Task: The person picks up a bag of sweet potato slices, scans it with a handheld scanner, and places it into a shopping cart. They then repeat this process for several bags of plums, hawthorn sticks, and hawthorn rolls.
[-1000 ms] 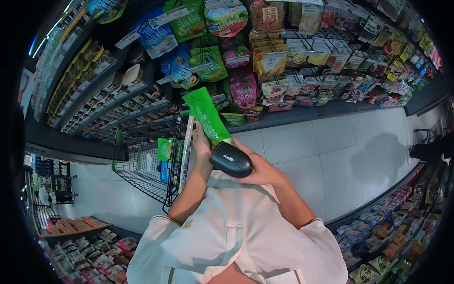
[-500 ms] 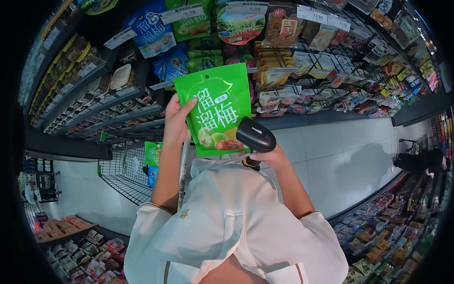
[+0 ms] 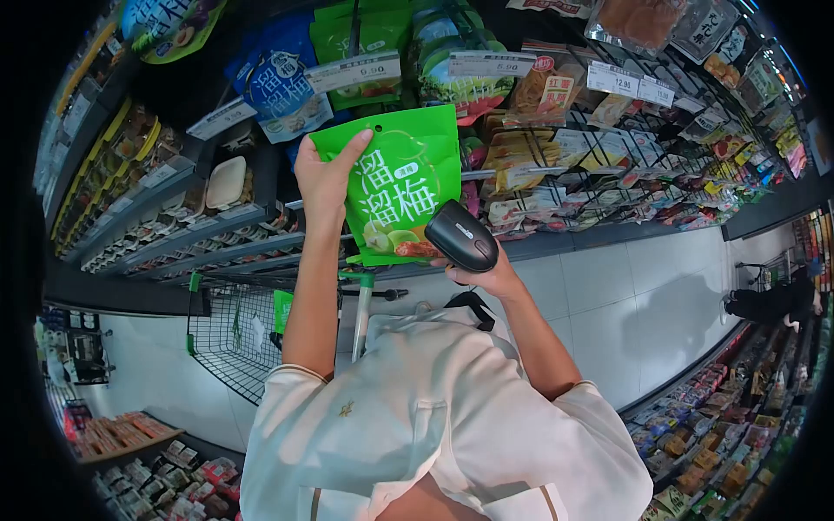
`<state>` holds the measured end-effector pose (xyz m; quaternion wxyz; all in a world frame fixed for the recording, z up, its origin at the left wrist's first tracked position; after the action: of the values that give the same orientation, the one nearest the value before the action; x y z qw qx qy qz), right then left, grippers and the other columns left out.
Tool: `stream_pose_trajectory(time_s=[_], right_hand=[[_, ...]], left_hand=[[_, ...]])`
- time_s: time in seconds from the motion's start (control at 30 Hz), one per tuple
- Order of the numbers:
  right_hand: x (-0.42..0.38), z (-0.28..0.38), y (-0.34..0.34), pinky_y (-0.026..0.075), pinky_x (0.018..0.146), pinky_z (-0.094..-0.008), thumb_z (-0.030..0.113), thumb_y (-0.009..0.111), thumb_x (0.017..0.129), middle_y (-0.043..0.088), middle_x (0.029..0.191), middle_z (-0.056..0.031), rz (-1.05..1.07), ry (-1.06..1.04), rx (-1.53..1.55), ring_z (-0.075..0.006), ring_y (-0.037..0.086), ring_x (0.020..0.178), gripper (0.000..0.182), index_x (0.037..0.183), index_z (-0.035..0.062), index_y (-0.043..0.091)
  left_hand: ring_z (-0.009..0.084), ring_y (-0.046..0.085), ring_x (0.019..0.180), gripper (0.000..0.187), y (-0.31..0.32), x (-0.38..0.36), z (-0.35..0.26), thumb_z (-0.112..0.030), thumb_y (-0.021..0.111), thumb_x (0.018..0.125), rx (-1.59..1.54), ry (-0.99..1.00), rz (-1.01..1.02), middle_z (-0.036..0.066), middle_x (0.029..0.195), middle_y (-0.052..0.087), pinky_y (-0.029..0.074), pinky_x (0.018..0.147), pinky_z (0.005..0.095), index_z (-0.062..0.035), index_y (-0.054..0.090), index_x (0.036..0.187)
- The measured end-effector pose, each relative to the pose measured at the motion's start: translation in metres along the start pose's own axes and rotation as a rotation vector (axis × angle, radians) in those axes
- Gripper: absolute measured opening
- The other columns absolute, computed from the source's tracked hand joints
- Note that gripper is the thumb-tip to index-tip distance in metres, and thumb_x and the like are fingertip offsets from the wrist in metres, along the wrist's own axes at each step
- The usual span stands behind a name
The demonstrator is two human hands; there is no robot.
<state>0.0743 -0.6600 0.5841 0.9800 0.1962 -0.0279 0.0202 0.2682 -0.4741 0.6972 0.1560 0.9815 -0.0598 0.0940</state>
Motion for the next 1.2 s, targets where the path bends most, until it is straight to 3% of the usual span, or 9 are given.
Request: stream_pose_trajectory(time_s=[0.17,0.2,0.33,0.43,0.53,0.73,0.83,0.93,1.2], right_hand=[[0.037,0.014,-0.011,0.056,0.083,-0.036,-0.004,0.078,0.072,0.07,0.114,-0.0104,0.019,-0.021,-0.133,-0.0219,0.071,0.101,0.064,0.131,0.0015,0.057],[0.043,0.012,-0.015,0.053,0.087,-0.0335,-0.001,0.08,0.071,0.07,0.111,-0.0085,0.009,0.018,-0.139,-0.0165,0.069,0.1,0.057,0.125,0.0009,0.061],[0.068,0.013,-0.029,0.047,0.09,-0.0293,0.009,0.085,0.07,0.069,0.106,-0.0054,0.039,0.013,-0.309,-0.0124,0.061,0.096,0.056,0.12,0.0011,0.062],[0.085,0.018,-0.035,0.047,0.09,-0.0301,0.009,0.085,0.069,0.069,0.106,-0.0056,0.078,-0.016,-0.316,-0.013,0.062,0.096,0.057,0.121,0.0012,0.062],[0.1,0.022,-0.041,0.047,0.089,-0.0304,0.009,0.085,0.069,0.068,0.106,-0.0055,0.1,-0.158,-0.42,-0.0133,0.061,0.095,0.059,0.122,0.0012,0.061],[0.113,0.033,-0.042,0.048,0.09,-0.0319,0.009,0.085,0.066,0.067,0.108,-0.0087,0.109,-0.203,-0.42,-0.0163,0.061,0.095,0.064,0.124,0.0,0.059],[0.116,0.042,-0.042,0.048,0.09,-0.0325,0.008,0.085,0.065,0.067,0.109,-0.0105,0.127,-0.24,-0.462,-0.0178,0.062,0.096,0.066,0.125,-0.0004,0.058],[0.118,0.05,-0.038,0.049,0.085,-0.0307,0.011,0.088,0.066,0.067,0.106,-0.0065,0.137,-0.319,-0.426,-0.0136,0.062,0.092,0.06,0.119,0.0009,0.061],[0.115,0.056,-0.038,0.049,0.089,-0.0328,0.012,0.087,0.064,0.067,0.106,-0.0097,0.154,-0.322,-0.436,-0.0183,0.063,0.094,0.063,0.12,-0.0003,0.061]], left_hand=[[0.0184,0.068,0.086,0.05,0.005,0.023,-0.005,-0.008,0.087,0.075,0.24,0.061,-0.103,0.013,0.102,0.069,0.055,0.077,0.0304,0.0032,0.055,0.111],[0.0194,0.067,0.093,0.053,0.005,0.027,-0.005,-0.009,0.088,0.075,0.261,0.076,-0.121,0.014,0.107,0.067,0.054,0.082,0.0312,0.0033,0.053,0.113],[0.0201,0.064,0.102,0.053,0.009,0.041,-0.005,-0.006,0.086,0.077,0.23,0.11,-0.155,0.015,0.113,0.064,0.051,0.09,0.0316,0.0039,0.051,0.115],[0.0186,0.064,0.101,0.05,0.021,0.043,-0.017,-0.001,0.084,0.078,0.13,0.15,-0.134,0.014,0.112,0.065,0.05,0.089,0.0308,0.0024,0.05,0.115],[0.0173,0.064,0.1,0.046,0.016,0.053,-0.011,0.002,0.082,0.078,0.22,0.224,-0.182,0.013,0.113,0.065,0.049,0.089,0.0301,0.0009,0.05,0.112],[0.016,0.062,0.101,0.043,0.013,0.057,-0.009,0.003,0.08,0.081,0.229,0.32,-0.198,0.01,0.11,0.063,0.048,0.09,0.0296,-0.0015,0.049,0.111],[0.0156,0.06,0.102,0.042,0.014,0.057,-0.009,0.004,0.078,0.082,0.212,0.304,-0.207,0.008,0.109,0.062,0.048,0.09,0.0301,-0.0025,0.048,0.111],[0.0158,0.059,0.103,0.042,0.017,0.057,-0.013,0.005,0.077,0.082,0.214,0.332,-0.203,0.008,0.11,0.061,0.047,0.091,0.0306,-0.0028,0.048,0.112],[0.0147,0.06,0.099,0.042,0.012,0.061,-0.014,0.005,0.077,0.082,0.122,0.318,-0.193,0.007,0.108,0.062,0.047,0.09,0.029,-0.003,0.049,0.112]])
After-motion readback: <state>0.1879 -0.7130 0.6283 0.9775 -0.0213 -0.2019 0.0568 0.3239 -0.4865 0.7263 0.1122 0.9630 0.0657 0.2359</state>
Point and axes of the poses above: each hand's wrist, its own x-axis towards the middle knuckle, its own y-axis out of the palm, z = x × y, the point moved 5 cm from there along x, towards the middle knuckle
